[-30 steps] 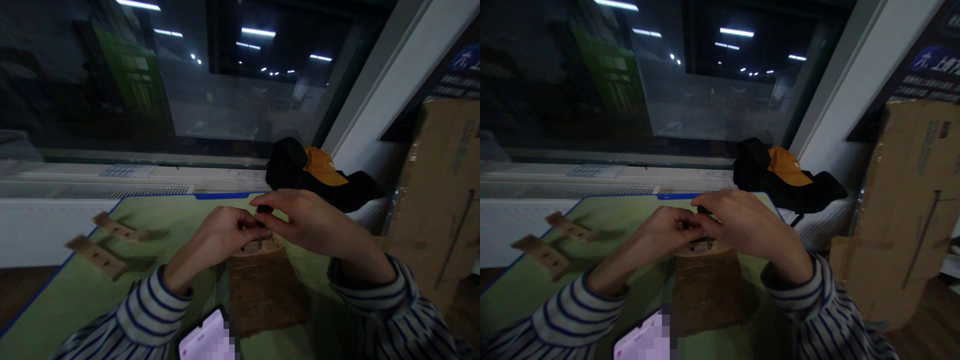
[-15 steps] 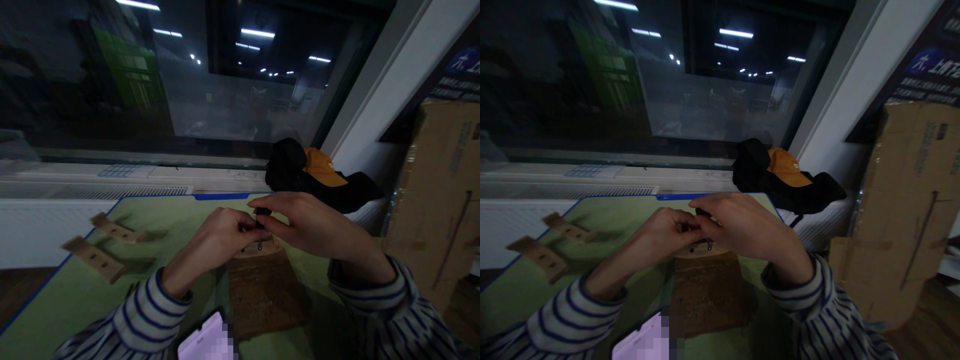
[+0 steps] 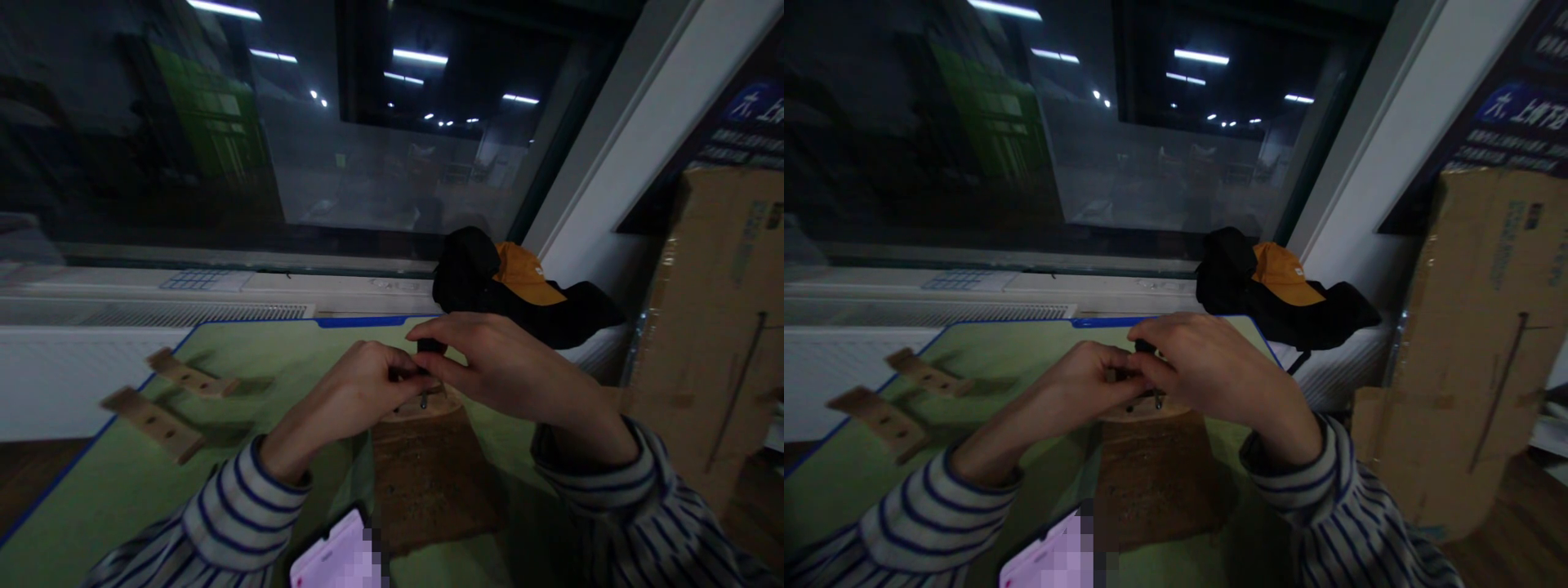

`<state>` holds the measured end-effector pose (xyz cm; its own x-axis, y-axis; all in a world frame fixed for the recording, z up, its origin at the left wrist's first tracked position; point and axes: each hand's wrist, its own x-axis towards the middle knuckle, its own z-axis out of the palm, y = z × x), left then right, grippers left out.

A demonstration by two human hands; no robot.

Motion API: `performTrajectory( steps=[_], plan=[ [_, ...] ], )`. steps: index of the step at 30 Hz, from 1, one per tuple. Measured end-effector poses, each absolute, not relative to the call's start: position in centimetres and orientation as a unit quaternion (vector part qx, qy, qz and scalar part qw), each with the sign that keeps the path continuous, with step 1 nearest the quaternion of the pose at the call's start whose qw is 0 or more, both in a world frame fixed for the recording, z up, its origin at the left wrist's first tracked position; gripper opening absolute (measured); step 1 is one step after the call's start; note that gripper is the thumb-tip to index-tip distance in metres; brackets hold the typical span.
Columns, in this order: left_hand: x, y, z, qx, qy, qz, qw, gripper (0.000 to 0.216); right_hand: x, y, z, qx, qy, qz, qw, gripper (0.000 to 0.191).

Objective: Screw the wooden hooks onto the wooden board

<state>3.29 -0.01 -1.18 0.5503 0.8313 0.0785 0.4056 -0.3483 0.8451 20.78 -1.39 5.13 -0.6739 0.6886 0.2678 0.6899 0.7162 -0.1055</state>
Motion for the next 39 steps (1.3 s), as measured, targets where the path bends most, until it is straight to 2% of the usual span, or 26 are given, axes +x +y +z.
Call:
performTrajectory(
  steps=[11, 16, 21, 39],
  plan=[
    [3.56, 0.01, -1.42, 0.769, 0.42, 0.264, 0.403, 0.037, 20.84, -1.51, 5.34, -0.387, -0.911, 0.0, 0.143, 0.026],
    [3.44, 0.22, -1.53, 0.765, 0.418, 0.259, 0.416, 0.037, 20.71, -1.56, 5.07, -0.366, -0.914, 0.004, 0.175, 0.032],
    [3.29, 0.24, -1.49, 0.771, 0.409, 0.258, 0.415, 0.036, 20.69, -1.54, 4.97, -0.365, -0.918, 0.007, 0.156, 0.026],
    [3.16, 0.05, -1.19, 0.783, 0.374, 0.228, 0.442, 0.032, 20.85, -1.43, 5.08, -0.373, -0.915, 0.005, 0.15, 0.024]
  ],
)
